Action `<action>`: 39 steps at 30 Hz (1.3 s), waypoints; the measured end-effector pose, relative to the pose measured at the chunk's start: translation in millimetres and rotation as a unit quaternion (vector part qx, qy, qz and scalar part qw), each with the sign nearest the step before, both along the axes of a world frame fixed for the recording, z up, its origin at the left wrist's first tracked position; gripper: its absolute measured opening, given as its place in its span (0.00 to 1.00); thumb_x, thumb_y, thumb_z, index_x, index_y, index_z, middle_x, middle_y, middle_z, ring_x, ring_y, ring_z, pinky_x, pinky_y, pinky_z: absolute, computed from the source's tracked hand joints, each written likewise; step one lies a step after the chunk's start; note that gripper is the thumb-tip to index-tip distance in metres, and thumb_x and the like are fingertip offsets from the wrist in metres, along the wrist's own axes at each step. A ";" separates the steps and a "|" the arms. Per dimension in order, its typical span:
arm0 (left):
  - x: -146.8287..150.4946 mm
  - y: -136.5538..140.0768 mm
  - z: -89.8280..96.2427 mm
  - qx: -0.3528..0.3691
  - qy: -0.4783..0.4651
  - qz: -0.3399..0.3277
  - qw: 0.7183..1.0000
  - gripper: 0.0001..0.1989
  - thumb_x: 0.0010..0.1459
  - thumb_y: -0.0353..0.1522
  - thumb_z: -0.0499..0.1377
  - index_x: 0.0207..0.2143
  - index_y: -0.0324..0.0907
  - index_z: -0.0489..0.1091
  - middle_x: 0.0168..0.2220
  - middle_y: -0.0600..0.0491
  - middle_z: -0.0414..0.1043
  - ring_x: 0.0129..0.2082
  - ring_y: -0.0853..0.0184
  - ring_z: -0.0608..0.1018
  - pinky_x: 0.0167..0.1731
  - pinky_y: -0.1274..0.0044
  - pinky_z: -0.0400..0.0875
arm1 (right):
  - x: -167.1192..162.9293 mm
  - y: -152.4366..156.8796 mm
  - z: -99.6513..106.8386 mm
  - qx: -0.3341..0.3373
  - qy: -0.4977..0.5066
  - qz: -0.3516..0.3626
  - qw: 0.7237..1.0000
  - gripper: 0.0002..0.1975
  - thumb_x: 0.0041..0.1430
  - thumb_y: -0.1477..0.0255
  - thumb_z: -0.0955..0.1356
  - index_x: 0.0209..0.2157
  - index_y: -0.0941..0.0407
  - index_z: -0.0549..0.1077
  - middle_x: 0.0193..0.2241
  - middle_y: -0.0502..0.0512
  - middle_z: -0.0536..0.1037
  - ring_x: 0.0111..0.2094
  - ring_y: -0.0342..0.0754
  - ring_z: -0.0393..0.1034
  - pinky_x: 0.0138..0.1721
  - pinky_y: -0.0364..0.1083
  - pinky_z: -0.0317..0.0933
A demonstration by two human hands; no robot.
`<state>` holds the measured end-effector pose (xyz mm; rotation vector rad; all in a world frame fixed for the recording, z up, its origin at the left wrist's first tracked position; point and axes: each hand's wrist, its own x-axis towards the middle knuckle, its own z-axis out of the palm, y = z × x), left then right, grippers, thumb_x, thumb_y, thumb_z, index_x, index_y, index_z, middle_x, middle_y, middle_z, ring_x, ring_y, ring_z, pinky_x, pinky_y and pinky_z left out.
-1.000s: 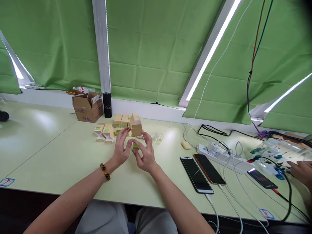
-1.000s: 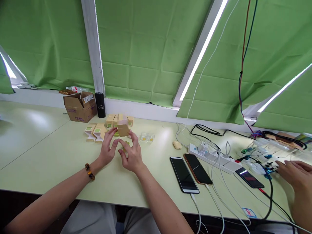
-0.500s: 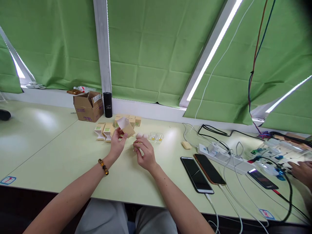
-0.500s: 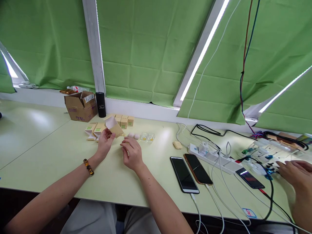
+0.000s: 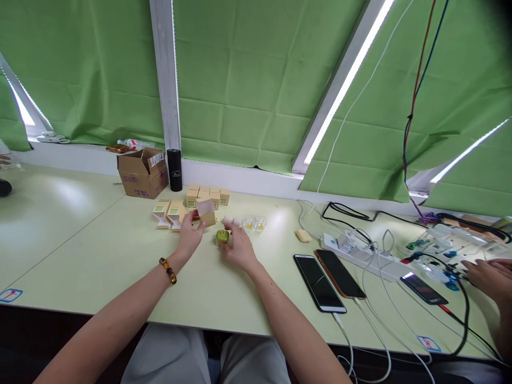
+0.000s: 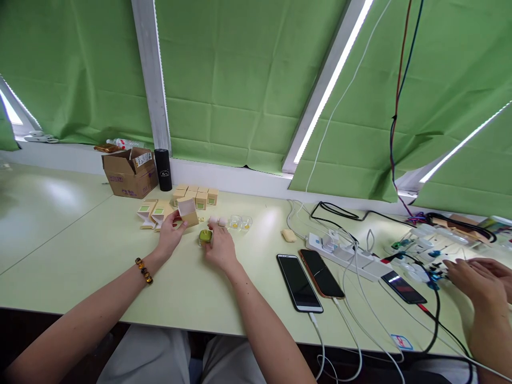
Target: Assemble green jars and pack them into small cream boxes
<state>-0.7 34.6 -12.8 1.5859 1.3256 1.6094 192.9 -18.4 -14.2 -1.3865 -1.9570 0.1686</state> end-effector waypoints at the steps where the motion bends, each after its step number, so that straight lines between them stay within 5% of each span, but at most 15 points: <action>1: -0.2 1.0 -1.5 -0.003 0.014 -0.001 1.000 0.23 0.57 0.32 0.62 0.56 0.39 0.70 0.51 0.42 0.75 0.49 0.57 0.77 0.53 0.62 0.70 | -0.4 0.5 -1.7 0.004 0.002 0.003 1.000 0.27 0.54 0.75 0.72 0.56 0.54 0.68 0.52 0.61 0.78 0.52 0.57 0.70 0.52 0.56 0.67; 9: -0.6 8.3 -14.7 -0.023 0.073 -0.033 0.997 0.21 0.52 0.29 0.63 0.51 0.39 0.74 0.47 0.43 0.79 0.46 0.56 0.80 0.51 0.60 0.73 | 5.0 3.0 3.8 -0.015 0.040 -0.037 0.998 0.22 0.54 0.75 0.73 0.51 0.52 0.75 0.47 0.58 0.80 0.47 0.56 0.74 0.44 0.54 0.69; 19: 3.4 -10.7 -6.0 -0.072 0.148 -0.146 0.975 0.23 0.48 0.28 0.64 0.49 0.45 0.77 0.45 0.46 0.81 0.45 0.53 0.81 0.48 0.62 0.74 | 18.5 -3.3 31.0 0.163 0.284 -0.061 0.943 0.16 0.59 0.68 0.71 0.50 0.54 0.75 0.47 0.60 0.80 0.39 0.51 0.73 0.34 0.50 0.68; 25: 5.9 -21.4 3.9 0.004 0.142 -0.119 0.983 0.31 0.45 0.31 0.68 0.54 0.46 0.69 0.52 0.46 0.76 0.53 0.52 0.76 0.53 0.61 0.70 | 12.6 -9.6 32.4 0.183 0.322 -0.026 0.928 0.17 0.62 0.66 0.70 0.53 0.53 0.73 0.50 0.61 0.78 0.43 0.53 0.75 0.37 0.51 0.72; 27: 6.7 -24.8 9.8 0.054 0.111 -0.122 0.985 0.30 0.49 0.34 0.68 0.54 0.45 0.66 0.53 0.45 0.72 0.55 0.54 0.74 0.55 0.62 0.70 | 11.0 -11.5 32.9 0.186 0.332 -0.023 0.925 0.17 0.63 0.66 0.70 0.53 0.53 0.72 0.50 0.61 0.78 0.43 0.52 0.75 0.38 0.51 0.73; 32: 7.6 -29.5 19.0 0.153 0.107 -0.130 0.974 0.06 0.62 0.35 0.60 0.41 0.44 0.72 0.53 0.44 0.69 0.59 0.56 0.72 0.60 0.59 0.68 | 6.7 -15.6 33.3 0.181 0.348 0.000 0.920 0.18 0.64 0.66 0.70 0.55 0.52 0.71 0.50 0.61 0.76 0.44 0.51 0.75 0.38 0.50 0.75; 39: 10.6 -20.7 4.9 0.104 0.119 -0.151 0.976 0.13 0.68 0.38 0.56 0.48 0.44 0.77 0.56 0.43 0.74 0.59 0.56 0.75 0.61 0.58 0.69 | -0.8 -17.6 28.7 0.154 0.380 0.056 0.911 0.21 0.63 0.64 0.71 0.56 0.51 0.68 0.51 0.61 0.75 0.44 0.52 0.76 0.35 0.51 0.78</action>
